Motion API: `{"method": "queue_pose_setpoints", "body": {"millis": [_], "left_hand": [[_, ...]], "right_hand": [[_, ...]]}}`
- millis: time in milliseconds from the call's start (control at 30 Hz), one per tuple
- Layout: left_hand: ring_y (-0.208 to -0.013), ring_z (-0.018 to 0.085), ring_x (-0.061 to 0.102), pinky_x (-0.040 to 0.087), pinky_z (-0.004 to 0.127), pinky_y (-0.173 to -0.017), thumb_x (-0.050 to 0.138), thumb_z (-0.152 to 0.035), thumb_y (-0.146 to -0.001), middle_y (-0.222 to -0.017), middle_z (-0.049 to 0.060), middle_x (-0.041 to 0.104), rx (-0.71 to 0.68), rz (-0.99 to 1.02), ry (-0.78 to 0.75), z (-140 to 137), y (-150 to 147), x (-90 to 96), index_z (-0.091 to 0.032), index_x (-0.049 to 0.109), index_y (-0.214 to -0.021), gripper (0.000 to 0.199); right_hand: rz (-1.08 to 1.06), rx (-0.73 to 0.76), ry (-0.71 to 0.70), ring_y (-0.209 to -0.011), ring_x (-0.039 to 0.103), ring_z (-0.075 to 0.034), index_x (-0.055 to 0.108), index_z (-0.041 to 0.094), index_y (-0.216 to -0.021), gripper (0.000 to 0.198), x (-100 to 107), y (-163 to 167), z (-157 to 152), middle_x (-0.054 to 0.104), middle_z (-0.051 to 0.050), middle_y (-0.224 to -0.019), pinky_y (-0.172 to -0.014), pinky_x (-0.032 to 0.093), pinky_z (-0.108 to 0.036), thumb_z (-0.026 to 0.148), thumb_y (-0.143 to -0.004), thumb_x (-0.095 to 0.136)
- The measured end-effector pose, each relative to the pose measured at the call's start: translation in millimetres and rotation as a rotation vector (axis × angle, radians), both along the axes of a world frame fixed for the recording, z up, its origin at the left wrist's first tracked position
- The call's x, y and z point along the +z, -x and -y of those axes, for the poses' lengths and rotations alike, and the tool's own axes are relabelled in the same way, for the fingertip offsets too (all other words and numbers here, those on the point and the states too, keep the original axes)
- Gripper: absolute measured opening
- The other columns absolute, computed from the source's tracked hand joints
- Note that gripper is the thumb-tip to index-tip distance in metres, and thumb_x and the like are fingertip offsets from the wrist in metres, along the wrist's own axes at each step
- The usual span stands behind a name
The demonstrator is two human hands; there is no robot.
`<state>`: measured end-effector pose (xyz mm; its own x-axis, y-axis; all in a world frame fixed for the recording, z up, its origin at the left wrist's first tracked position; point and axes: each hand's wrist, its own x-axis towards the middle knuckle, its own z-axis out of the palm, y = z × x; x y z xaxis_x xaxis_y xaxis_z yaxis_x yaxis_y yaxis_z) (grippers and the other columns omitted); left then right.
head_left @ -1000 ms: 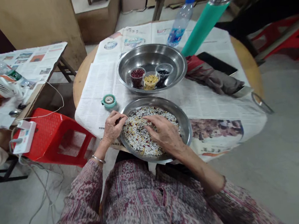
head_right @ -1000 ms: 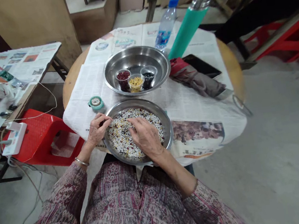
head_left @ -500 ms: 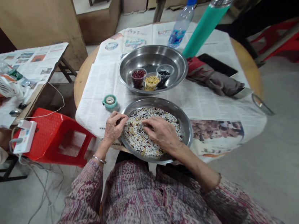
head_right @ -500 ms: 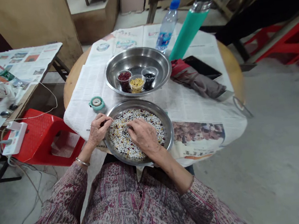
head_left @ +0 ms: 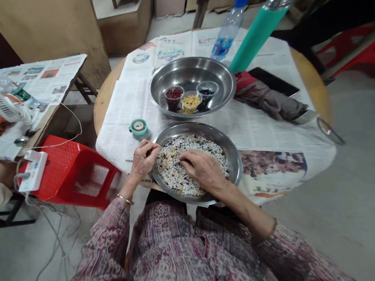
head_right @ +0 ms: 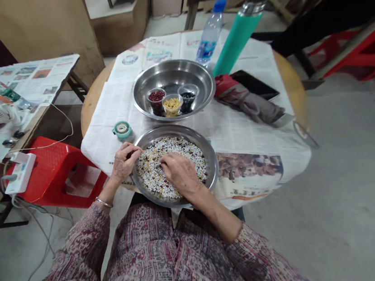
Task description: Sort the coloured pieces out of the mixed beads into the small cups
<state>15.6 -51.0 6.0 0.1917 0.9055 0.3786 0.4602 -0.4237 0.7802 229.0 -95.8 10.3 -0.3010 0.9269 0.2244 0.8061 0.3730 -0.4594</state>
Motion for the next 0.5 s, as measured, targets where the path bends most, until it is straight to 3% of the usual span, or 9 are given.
{"method": "queue_pose_setpoints", "body": {"millis": [167, 367, 500], "left_hand": [[-0.080, 0.014, 0.057, 0.047, 0.028, -0.079, 0.061, -0.018, -0.093, -0.082, 0.001, 0.059, 0.010, -0.009, 0.014, 0, 1, -2.2, -0.018, 0.072, -0.085, 0.014], [-0.081, 0.015, 0.057, 0.048, 0.028, -0.081, 0.061, -0.019, -0.093, -0.080, 0.001, 0.058, 0.008, -0.023, 0.014, 0, 1, -1.5, -0.018, 0.072, -0.085, 0.014], [-0.082, 0.015, 0.058, 0.048, 0.029, -0.081, 0.060, -0.020, -0.094, -0.081, 0.001, 0.058, 0.005, -0.026, 0.009, 0, 1, -1.6, -0.018, 0.071, -0.085, 0.015]], "right_hand": [[0.017, -0.062, -0.020, -0.093, 0.068, -0.023, 0.072, 0.019, -0.095, 0.018, -1, -10, -2, 0.075, -0.008, -0.099, -0.081, 0.050, -0.033, 0.019, -0.093, 0.054], [0.013, -0.017, -0.085, -0.101, 0.065, -0.024, 0.073, 0.019, -0.105, 0.030, 5, -2, -10, 0.075, -0.009, -0.103, -0.089, 0.051, -0.036, 0.009, -0.090, 0.049], [-0.010, 0.003, -0.078, -0.103, 0.063, -0.025, 0.073, 0.020, -0.107, 0.028, 6, 9, -21, 0.074, -0.009, -0.104, -0.088, 0.051, -0.037, 0.014, -0.092, 0.050]]}}
